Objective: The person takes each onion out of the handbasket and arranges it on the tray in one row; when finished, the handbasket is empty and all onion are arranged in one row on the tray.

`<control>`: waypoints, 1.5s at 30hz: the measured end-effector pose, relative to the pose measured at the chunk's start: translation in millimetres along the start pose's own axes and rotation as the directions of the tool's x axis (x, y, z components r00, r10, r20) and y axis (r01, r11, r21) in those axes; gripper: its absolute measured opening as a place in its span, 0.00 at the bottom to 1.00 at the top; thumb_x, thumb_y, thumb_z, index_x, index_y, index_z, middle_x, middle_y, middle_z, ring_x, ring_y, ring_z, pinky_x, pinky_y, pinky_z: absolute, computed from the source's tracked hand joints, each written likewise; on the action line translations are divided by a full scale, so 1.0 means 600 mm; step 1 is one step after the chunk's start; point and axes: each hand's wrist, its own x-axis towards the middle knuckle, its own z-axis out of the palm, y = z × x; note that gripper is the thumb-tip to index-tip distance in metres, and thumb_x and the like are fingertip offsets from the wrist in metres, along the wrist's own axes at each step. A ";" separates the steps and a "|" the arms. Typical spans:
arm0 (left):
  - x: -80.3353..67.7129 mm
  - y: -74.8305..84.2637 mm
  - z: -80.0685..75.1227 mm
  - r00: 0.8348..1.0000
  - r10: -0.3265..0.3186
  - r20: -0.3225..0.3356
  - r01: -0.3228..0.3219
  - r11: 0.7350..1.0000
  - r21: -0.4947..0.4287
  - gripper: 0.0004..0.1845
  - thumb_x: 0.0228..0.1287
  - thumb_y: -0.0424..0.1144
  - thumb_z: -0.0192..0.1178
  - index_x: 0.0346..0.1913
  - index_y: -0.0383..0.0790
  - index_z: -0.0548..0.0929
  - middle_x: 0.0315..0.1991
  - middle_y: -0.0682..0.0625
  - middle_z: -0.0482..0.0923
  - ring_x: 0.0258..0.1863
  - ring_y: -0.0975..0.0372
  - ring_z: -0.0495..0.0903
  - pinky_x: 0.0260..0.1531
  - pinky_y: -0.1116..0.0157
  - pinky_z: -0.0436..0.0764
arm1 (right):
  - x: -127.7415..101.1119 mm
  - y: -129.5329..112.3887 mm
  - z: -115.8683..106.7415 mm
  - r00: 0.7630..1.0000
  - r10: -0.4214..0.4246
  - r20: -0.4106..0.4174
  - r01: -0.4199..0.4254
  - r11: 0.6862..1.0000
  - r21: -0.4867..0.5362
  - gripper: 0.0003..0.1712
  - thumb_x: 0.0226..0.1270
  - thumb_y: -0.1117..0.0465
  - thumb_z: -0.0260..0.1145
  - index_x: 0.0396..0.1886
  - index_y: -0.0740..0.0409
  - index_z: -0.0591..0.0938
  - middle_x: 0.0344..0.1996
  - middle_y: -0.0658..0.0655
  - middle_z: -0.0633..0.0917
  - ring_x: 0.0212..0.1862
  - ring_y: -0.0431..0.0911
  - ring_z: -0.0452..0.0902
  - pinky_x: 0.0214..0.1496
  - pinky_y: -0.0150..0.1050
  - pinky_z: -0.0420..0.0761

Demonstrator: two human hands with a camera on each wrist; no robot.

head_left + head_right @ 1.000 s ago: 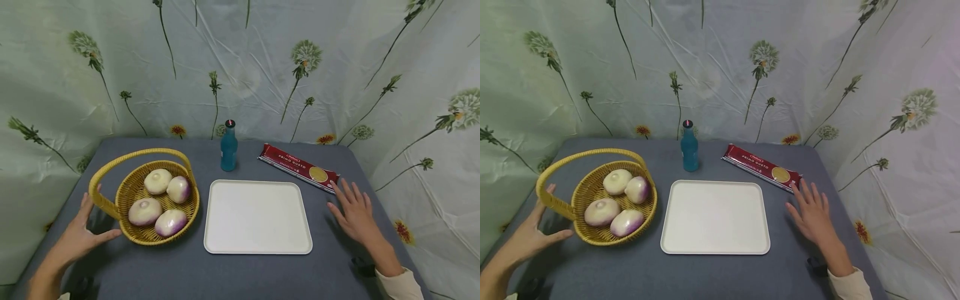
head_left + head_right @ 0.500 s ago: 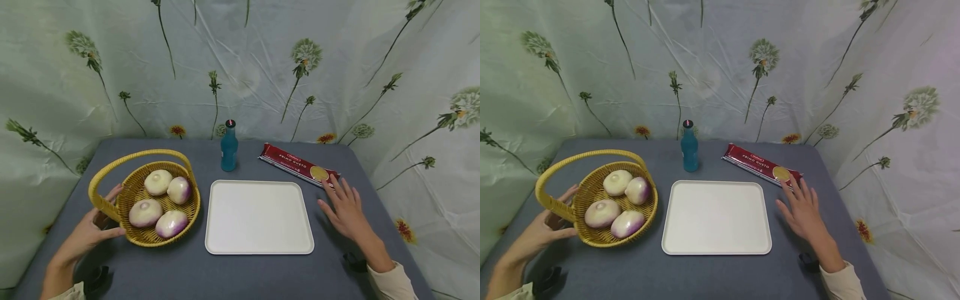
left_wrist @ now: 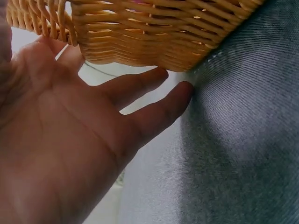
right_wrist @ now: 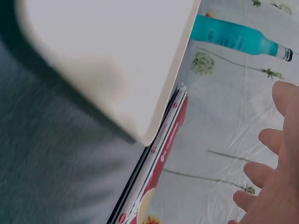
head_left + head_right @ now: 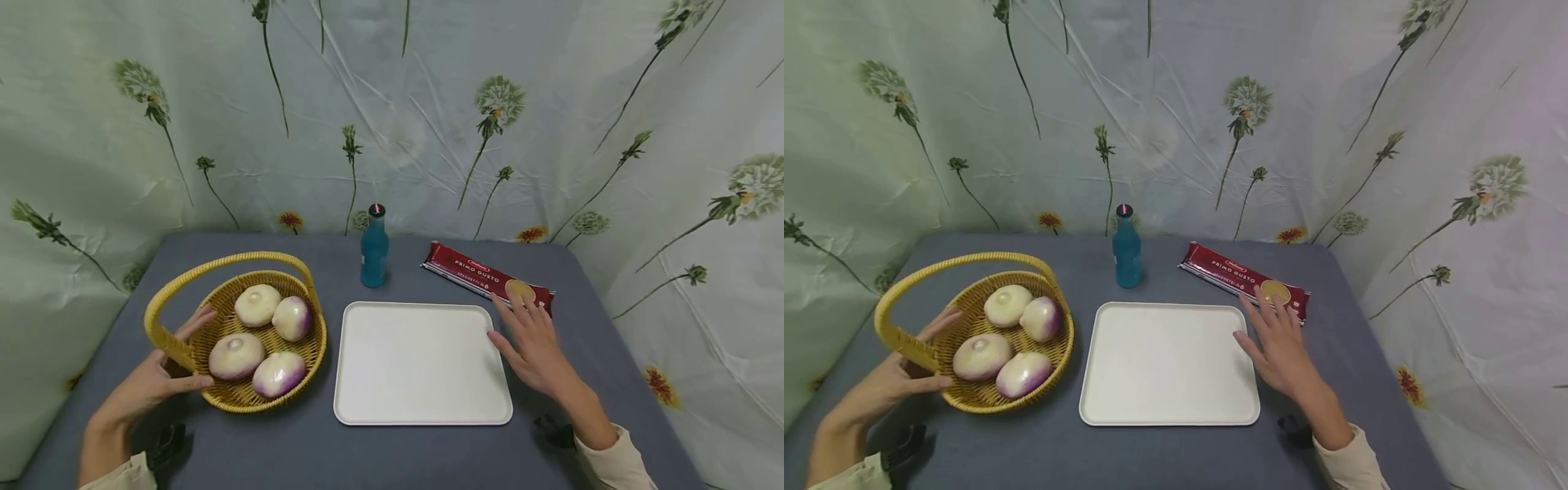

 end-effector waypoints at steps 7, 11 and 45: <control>-0.005 -0.007 0.002 0.999 0.033 -0.011 -0.033 0.999 0.022 0.56 0.56 0.15 0.64 0.81 0.42 0.44 0.82 0.53 0.26 0.74 0.83 0.37 0.56 0.84 0.59 | 0.016 -0.023 0.005 1.000 -0.004 0.024 0.003 1.000 0.030 0.39 0.72 0.50 0.63 0.79 0.51 0.61 0.79 0.63 0.55 0.78 0.67 0.43 0.69 0.74 0.42; -0.004 -0.008 0.003 0.999 0.037 -0.005 -0.037 0.999 0.026 0.55 0.57 0.16 0.63 0.82 0.42 0.44 0.82 0.56 0.24 0.73 0.84 0.38 0.56 0.84 0.58 | 0.026 -0.035 0.006 0.999 0.000 0.039 -0.002 0.999 0.044 0.41 0.72 0.50 0.63 0.80 0.49 0.60 0.80 0.62 0.54 0.78 0.66 0.42 0.71 0.72 0.39; -0.005 -0.015 0.007 1.000 0.009 -0.010 -0.009 1.000 0.006 0.52 0.61 0.18 0.62 0.81 0.42 0.45 0.81 0.58 0.23 0.70 0.86 0.41 0.54 0.84 0.58 | 0.096 -0.178 0.062 0.977 -0.171 0.129 0.147 0.973 0.179 0.38 0.76 0.45 0.57 0.81 0.43 0.57 0.81 0.53 0.53 0.81 0.58 0.42 0.76 0.65 0.39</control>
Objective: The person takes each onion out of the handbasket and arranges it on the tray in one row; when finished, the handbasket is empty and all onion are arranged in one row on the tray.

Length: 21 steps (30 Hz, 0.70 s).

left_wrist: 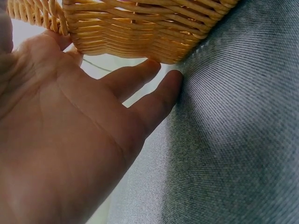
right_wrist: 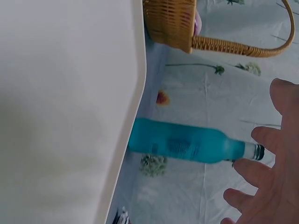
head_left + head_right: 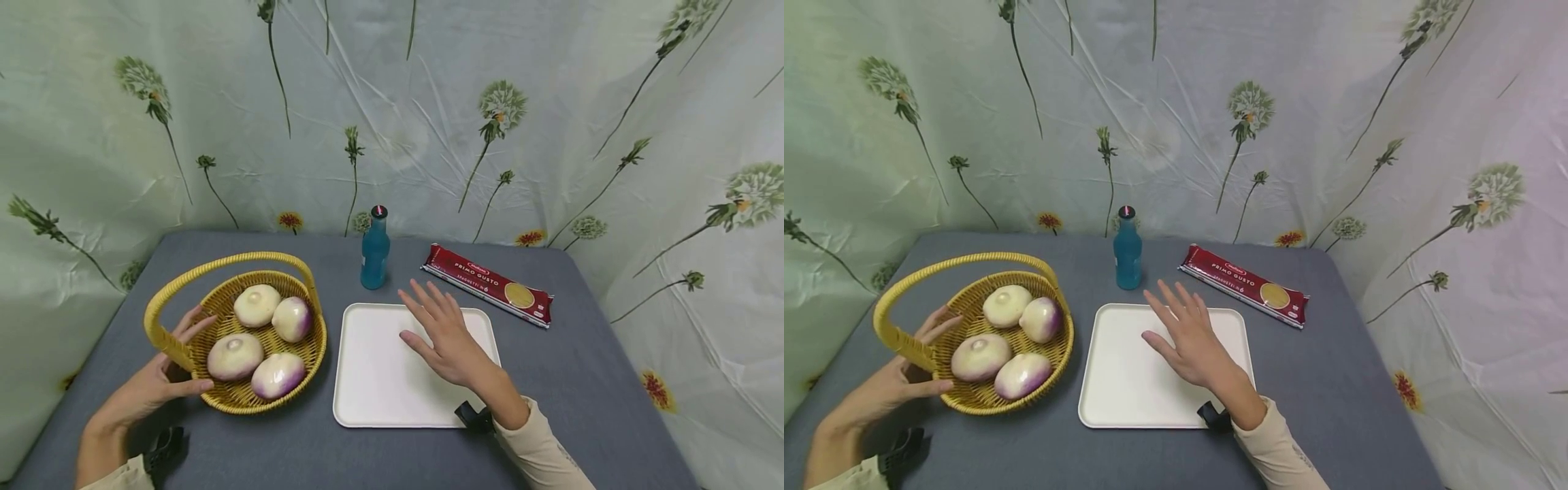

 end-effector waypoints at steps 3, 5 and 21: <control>-0.001 -0.001 0.000 1.000 -0.008 0.003 0.008 1.000 0.000 0.52 0.61 0.19 0.62 0.82 0.43 0.45 0.81 0.59 0.23 0.70 0.86 0.41 0.54 0.84 0.58 | 0.004 -0.007 0.008 1.000 -0.019 0.010 0.019 1.000 0.004 0.38 0.76 0.45 0.57 0.81 0.43 0.56 0.81 0.53 0.53 0.80 0.59 0.43 0.76 0.64 0.39; 0.000 0.000 0.000 1.000 -0.005 0.003 0.005 1.000 -0.002 0.52 0.61 0.18 0.62 0.81 0.43 0.45 0.81 0.59 0.23 0.70 0.86 0.41 0.54 0.84 0.58 | 0.008 -0.013 0.012 0.999 -0.030 0.021 0.030 1.000 0.005 0.38 0.77 0.44 0.56 0.81 0.42 0.56 0.81 0.52 0.53 0.80 0.58 0.44 0.76 0.64 0.40; -0.001 -0.001 0.000 1.000 -0.006 -0.006 0.006 1.000 0.017 0.51 0.61 0.19 0.62 0.81 0.42 0.46 0.81 0.58 0.25 0.69 0.86 0.43 0.53 0.84 0.59 | 0.039 -0.076 0.048 0.977 -0.170 0.130 0.174 0.984 -0.024 0.38 0.78 0.39 0.50 0.82 0.39 0.53 0.81 0.48 0.52 0.81 0.51 0.42 0.78 0.59 0.47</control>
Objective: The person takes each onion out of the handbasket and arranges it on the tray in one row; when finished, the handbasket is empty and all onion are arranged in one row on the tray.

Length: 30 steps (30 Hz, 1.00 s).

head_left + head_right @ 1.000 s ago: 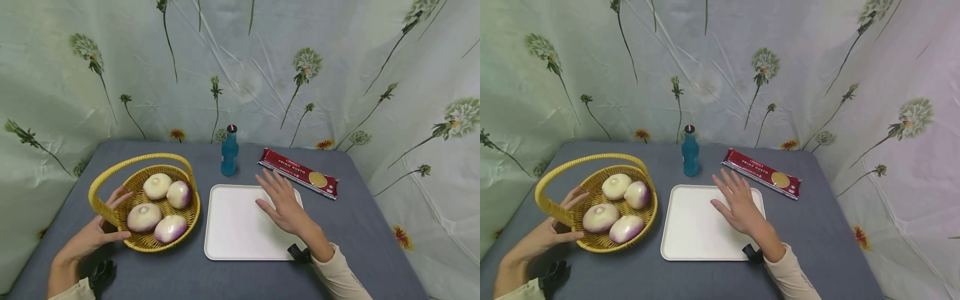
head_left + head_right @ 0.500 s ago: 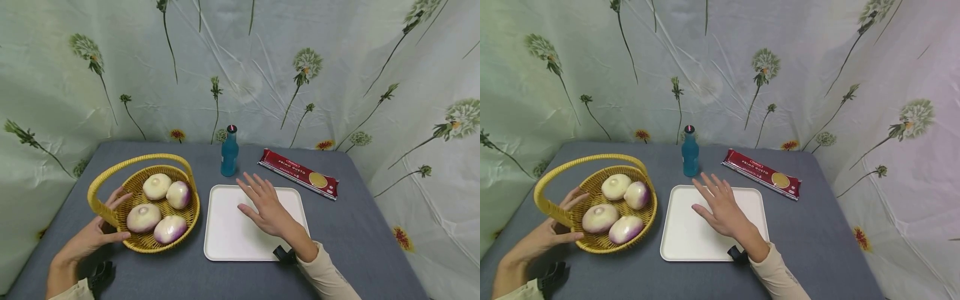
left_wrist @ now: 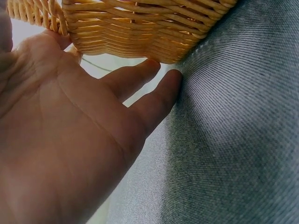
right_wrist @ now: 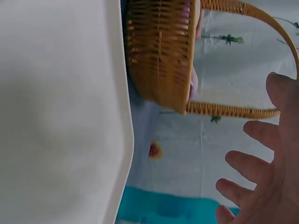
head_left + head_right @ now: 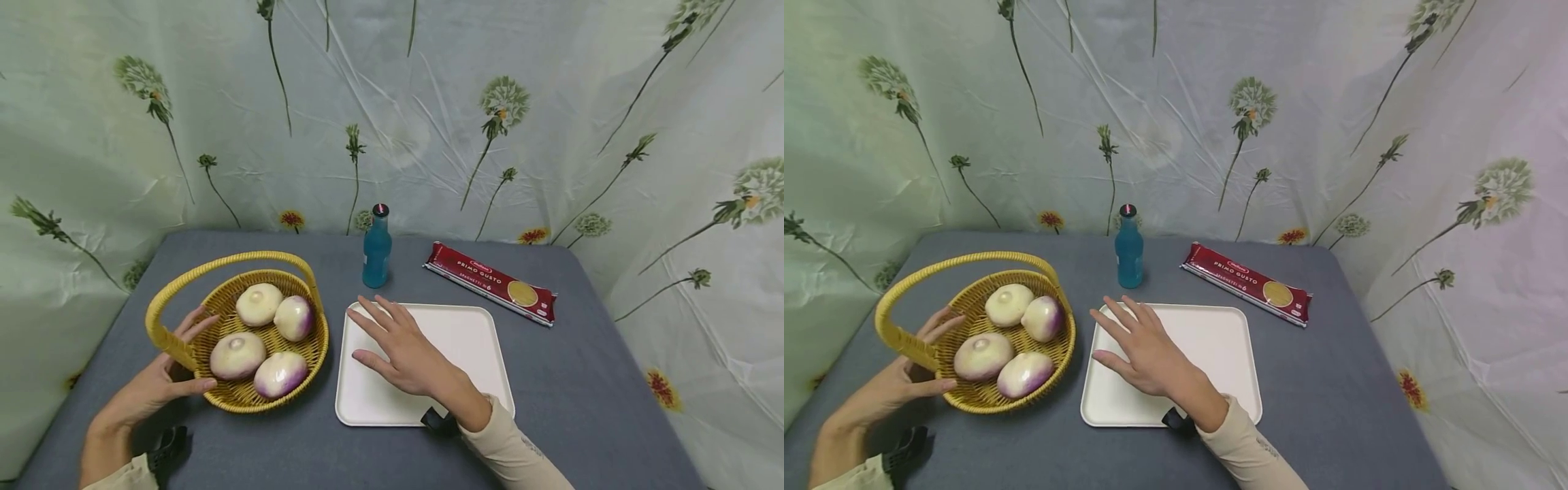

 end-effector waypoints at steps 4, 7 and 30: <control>0.000 0.001 -0.001 1.000 -0.017 0.003 0.017 1.000 -0.004 0.51 0.61 0.20 0.63 0.81 0.43 0.46 0.81 0.59 0.24 0.69 0.86 0.42 0.53 0.84 0.59 | 0.010 -0.015 0.012 0.998 -0.052 0.030 0.052 0.998 -0.021 0.37 0.79 0.38 0.48 0.81 0.40 0.54 0.81 0.48 0.52 0.81 0.52 0.45 0.78 0.57 0.50; 0.000 0.001 -0.001 1.000 -0.025 0.003 0.025 1.000 0.000 0.51 0.61 0.20 0.63 0.81 0.44 0.46 0.81 0.59 0.24 0.69 0.86 0.42 0.53 0.84 0.59 | 0.017 -0.025 0.019 0.996 -0.078 0.045 0.079 0.997 -0.022 0.37 0.79 0.38 0.48 0.81 0.41 0.55 0.81 0.49 0.53 0.80 0.52 0.47 0.77 0.56 0.53; 0.000 0.002 0.002 1.000 -0.019 0.008 0.019 1.000 0.000 0.51 0.63 0.20 0.62 0.82 0.44 0.45 0.81 0.59 0.23 0.69 0.85 0.40 0.52 0.84 0.60 | 0.087 -0.085 0.068 0.948 -0.314 0.048 0.311 0.948 0.067 0.32 0.78 0.47 0.56 0.77 0.50 0.65 0.74 0.55 0.66 0.75 0.49 0.57 0.76 0.41 0.58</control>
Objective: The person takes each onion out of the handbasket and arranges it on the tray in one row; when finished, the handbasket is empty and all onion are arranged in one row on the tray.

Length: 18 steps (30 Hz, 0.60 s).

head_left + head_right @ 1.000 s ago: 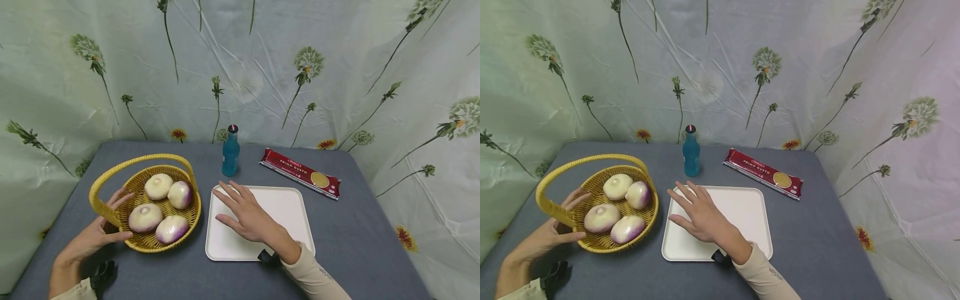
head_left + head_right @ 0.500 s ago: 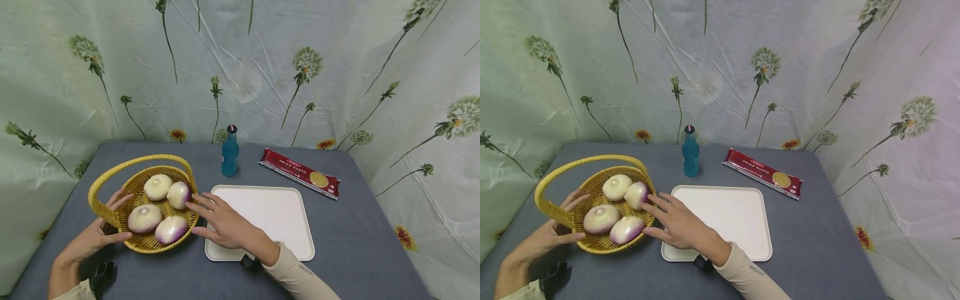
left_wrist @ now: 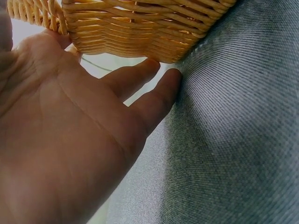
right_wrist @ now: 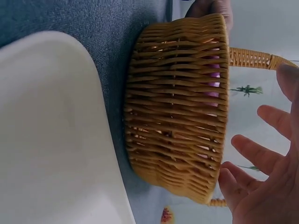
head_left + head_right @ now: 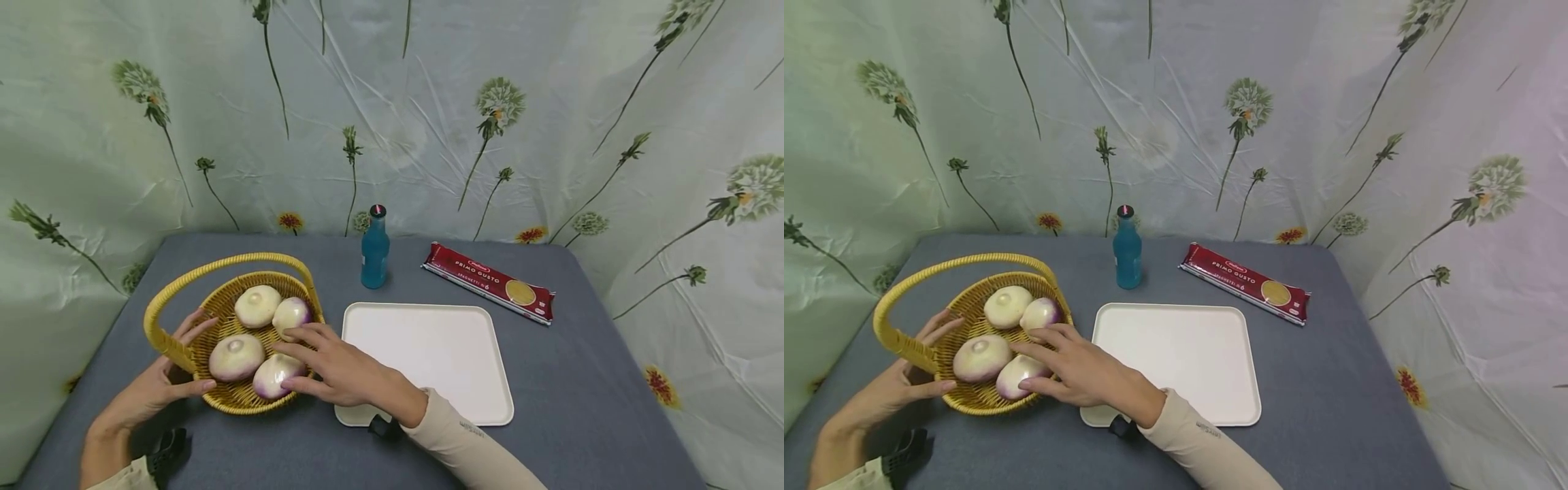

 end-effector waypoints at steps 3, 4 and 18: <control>-0.001 0.001 0.000 1.000 0.002 0.002 -0.002 1.000 -0.001 0.51 0.63 0.20 0.61 0.82 0.44 0.45 0.81 0.58 0.23 0.70 0.85 0.40 0.52 0.84 0.60 | 0.011 0.002 0.005 1.000 -0.014 0.008 0.014 1.000 0.002 0.32 0.78 0.47 0.57 0.76 0.50 0.66 0.74 0.55 0.66 0.74 0.48 0.58 0.76 0.40 0.58; 0.000 0.000 0.000 1.000 0.003 0.002 -0.003 1.000 -0.001 0.51 0.63 0.20 0.61 0.82 0.43 0.45 0.81 0.58 0.23 0.70 0.85 0.40 0.52 0.84 0.60 | 0.014 0.003 0.007 1.000 -0.018 0.013 0.018 1.000 -0.006 0.32 0.78 0.47 0.56 0.77 0.49 0.65 0.74 0.54 0.66 0.74 0.47 0.58 0.76 0.40 0.57; -0.001 -0.001 0.001 1.000 0.015 0.000 -0.015 1.000 -0.005 0.50 0.62 0.20 0.61 0.81 0.42 0.45 0.81 0.57 0.23 0.71 0.84 0.39 0.53 0.84 0.59 | 0.039 0.011 0.030 0.999 -0.013 0.046 0.015 0.999 -0.046 0.29 0.75 0.45 0.60 0.72 0.45 0.72 0.65 0.52 0.73 0.63 0.45 0.67 0.65 0.36 0.65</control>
